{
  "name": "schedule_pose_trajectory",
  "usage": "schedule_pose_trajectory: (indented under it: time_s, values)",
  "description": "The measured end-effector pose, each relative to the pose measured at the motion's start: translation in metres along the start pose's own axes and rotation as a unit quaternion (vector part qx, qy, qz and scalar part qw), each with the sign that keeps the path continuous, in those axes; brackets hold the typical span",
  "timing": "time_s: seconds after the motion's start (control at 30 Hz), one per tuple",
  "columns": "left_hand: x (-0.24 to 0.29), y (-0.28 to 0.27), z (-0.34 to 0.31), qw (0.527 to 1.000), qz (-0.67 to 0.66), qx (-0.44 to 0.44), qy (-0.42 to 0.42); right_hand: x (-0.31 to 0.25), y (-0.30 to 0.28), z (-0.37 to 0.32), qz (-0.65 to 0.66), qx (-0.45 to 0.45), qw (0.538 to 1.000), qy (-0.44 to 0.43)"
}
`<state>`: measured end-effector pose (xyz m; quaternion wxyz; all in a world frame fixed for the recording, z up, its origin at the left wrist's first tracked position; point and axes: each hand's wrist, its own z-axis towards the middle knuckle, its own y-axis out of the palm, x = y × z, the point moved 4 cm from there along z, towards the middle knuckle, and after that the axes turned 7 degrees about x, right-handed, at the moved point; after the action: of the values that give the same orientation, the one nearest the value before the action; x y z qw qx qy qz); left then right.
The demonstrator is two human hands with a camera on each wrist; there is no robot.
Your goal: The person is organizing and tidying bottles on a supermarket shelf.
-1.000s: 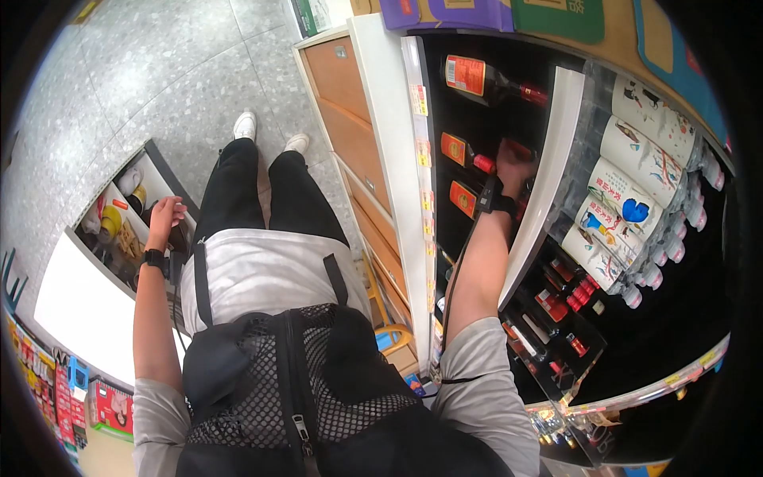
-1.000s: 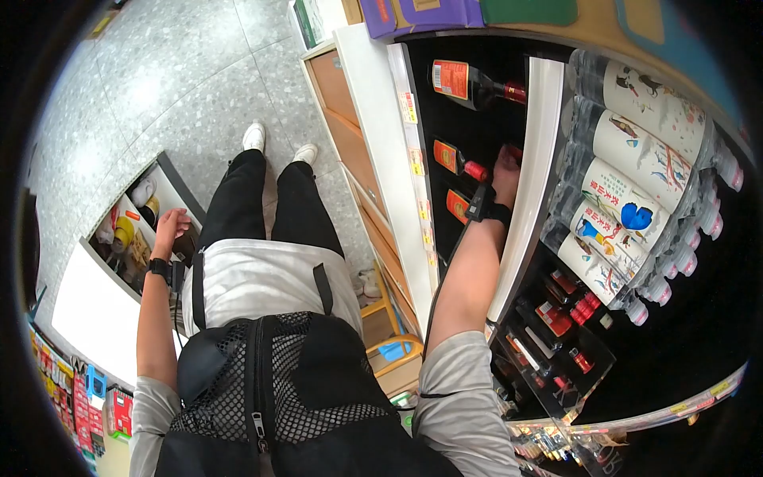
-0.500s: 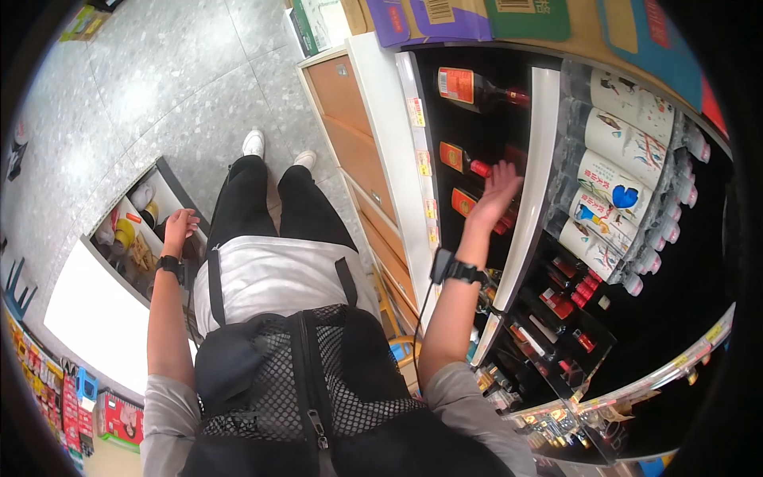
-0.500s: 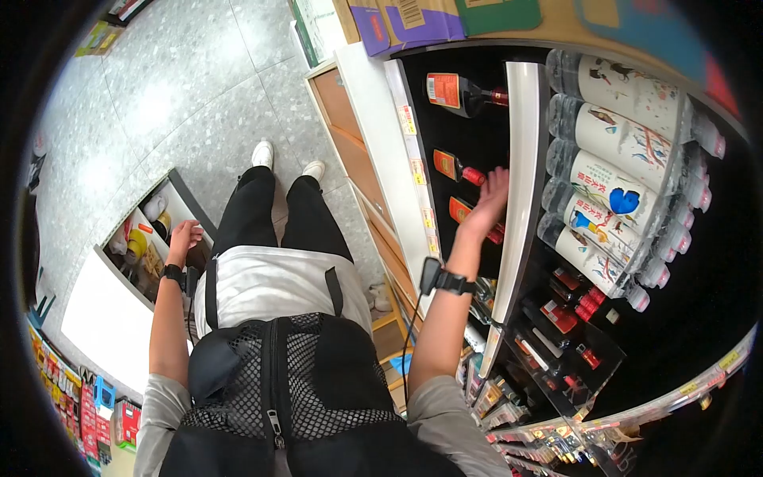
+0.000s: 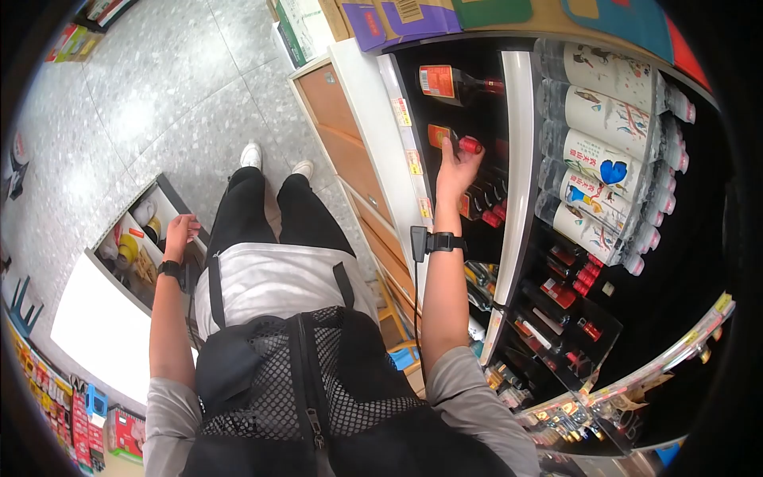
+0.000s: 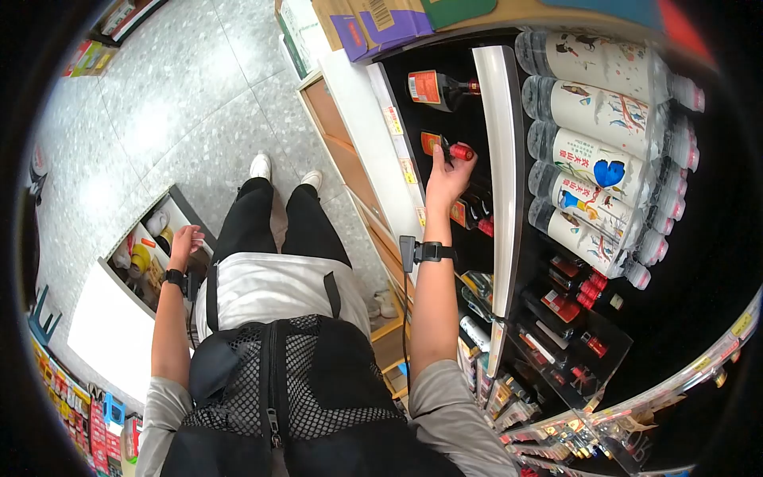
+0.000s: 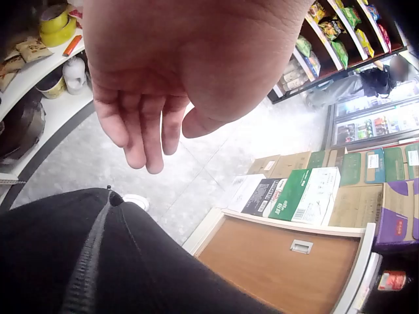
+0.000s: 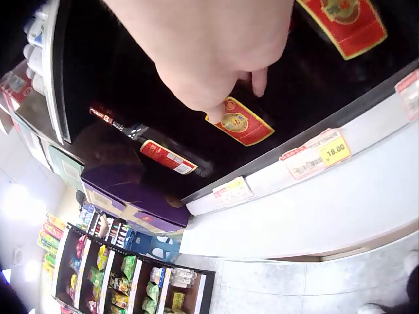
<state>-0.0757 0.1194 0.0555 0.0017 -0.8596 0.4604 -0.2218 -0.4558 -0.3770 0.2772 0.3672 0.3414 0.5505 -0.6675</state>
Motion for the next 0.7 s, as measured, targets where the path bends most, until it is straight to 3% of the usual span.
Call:
schedule_pose_trajectory:
  time_s: [0.4,0.5,0.53,0.57,0.7]
  values:
    - [-0.014,-0.016,0.007,1.000,0.007,0.008,-0.025,0.019,0.006,0.002,0.090,-0.010,0.996,0.023]
    - [-0.006,-0.020,0.022,1.000,0.027,-0.006,-0.012,0.017,0.008,0.000,0.043,0.003,0.999,0.017]
    - [-0.003,-0.020,0.026,0.999,0.040,0.000,-0.004,0.010,0.007,-0.006,0.046,-0.014,0.997,0.061]
    - [0.003,-0.020,0.028,0.999,0.043,-0.016,0.013,0.030,0.005,-0.004,-0.009,-0.006,1.000,0.029]
    - [0.034,-0.017,0.037,0.998,0.055,-0.023,0.035,0.007,-0.003,-0.026,-0.038,0.009,0.997,0.061]
